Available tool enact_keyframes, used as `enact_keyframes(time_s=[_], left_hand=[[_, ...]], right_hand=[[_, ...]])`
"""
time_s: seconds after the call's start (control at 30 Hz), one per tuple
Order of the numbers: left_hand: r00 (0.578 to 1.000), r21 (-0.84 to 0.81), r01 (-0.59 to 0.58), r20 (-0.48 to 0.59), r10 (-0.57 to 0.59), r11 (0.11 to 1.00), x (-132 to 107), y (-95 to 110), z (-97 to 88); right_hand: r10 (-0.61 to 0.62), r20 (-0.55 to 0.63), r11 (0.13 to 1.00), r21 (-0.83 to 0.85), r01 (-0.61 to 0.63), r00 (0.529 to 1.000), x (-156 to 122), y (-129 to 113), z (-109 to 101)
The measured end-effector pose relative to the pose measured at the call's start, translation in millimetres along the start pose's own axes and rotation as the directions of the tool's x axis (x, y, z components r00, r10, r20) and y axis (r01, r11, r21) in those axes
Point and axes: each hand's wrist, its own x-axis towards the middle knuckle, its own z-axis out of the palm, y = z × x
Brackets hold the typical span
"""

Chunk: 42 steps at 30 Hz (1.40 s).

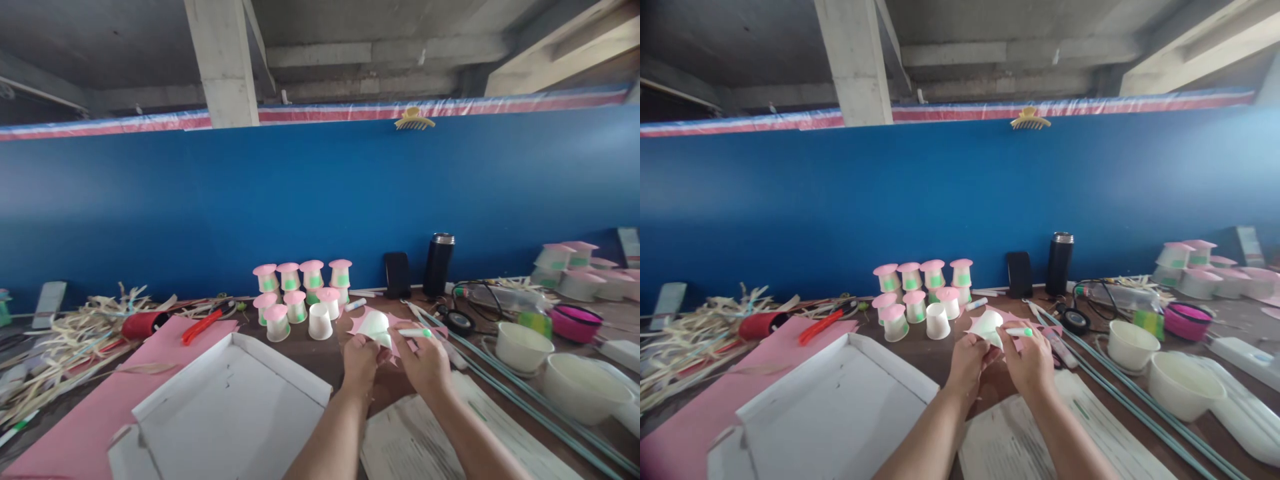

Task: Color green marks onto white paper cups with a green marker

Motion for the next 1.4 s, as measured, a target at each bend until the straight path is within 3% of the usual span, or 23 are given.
enact_keyframes(time_s=[0.23,0.47,0.67,0.8,0.97,1.13,1.27,1.4], left_hand=[[0.996,-0.007,-0.047,0.071,0.048,0.999,-0.6,-0.4,-1.3],[0.997,-0.001,-0.054,0.054,0.054,0.999,-0.3,-0.2,-0.5],[0.997,-0.014,-0.046,0.058,0.047,0.999,0.9,-0.7,-0.2],[0.998,-0.018,-0.043,0.055,0.044,0.999,0.3,-0.1,0.3],[0.997,-0.017,-0.053,0.06,0.054,0.998,0.1,0.2,0.6],[0.997,-0.002,-0.05,0.057,0.05,0.999,1.2,-1.4,-0.8],[0.997,-0.001,-0.059,0.052,0.059,0.998,2.5,-3.2,-1.3],[0.997,0.024,-0.053,0.056,0.051,0.998,3.4,-2.7,-2.0]], right_hand=[[-0.005,-0.004,1.0,0.009,0.005,1.0,-1.4,0.6,2.0],[0.011,0.046,0.999,0.03,-0.012,0.999,-2.9,-0.9,1.1],[0.013,-0.01,1.0,0.014,-0.013,1.0,-2.7,0.1,1.8],[-0.023,0.036,0.999,0.038,0.022,0.999,-3.1,2.8,4.1],[-0.05,-0.053,0.999,0.005,0.05,0.997,-2.3,2.8,3.9],[-0.035,0.004,0.999,0.029,0.035,0.999,-3.1,2.0,3.2],[-0.031,-0.066,1.0,0.002,0.032,0.997,-3.3,2.8,3.9],[-0.015,-0.008,1.0,0.012,0.015,1.0,-2.7,2.3,3.1]])
